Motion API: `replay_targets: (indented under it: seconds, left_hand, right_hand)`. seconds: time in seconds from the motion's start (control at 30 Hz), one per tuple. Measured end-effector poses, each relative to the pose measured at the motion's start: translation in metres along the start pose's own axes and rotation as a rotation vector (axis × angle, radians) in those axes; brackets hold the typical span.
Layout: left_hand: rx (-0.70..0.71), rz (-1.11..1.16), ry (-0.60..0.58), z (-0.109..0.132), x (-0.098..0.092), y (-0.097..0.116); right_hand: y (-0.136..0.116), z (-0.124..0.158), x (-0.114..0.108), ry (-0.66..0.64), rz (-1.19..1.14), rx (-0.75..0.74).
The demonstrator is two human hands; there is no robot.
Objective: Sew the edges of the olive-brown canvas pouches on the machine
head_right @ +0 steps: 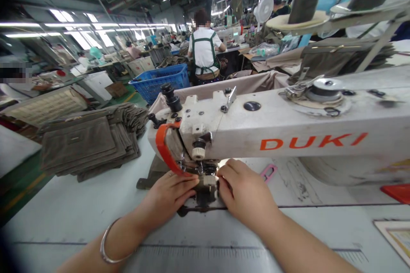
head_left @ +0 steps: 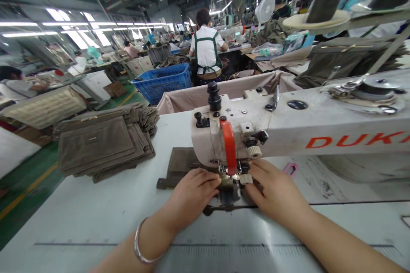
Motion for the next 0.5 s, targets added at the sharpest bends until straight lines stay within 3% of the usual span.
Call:
replay_targets:
  seconds: [0.23, 0.37, 0.5]
  left_hand:
    - [-0.154, 0.289, 0.056, 0.0, -0.003, -0.028]
    - [-0.155, 0.294, 0.051, -0.002, 0.0, -0.02]
    - [-0.098, 0.24, 0.002, -0.005, 0.006, -0.004]
  right_hand:
    - [0.006, -0.005, 0.011, -0.117, 0.176, 0.053]
    - [0.002, -0.004, 0.006, -0.082, 0.152, 0.028]
    - [-0.022, 0.0, 0.011, -0.078, -0.072, -0.185]
Point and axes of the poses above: each hand's wrist, its own z-axis away from the middle knuckle, its own x-axis out of the palm, y = z × x, the point moved 10 cm from there along -z, towards the middle knuckle, and after that the axes turned 10 degrees about -y, right-handed, at the moved point
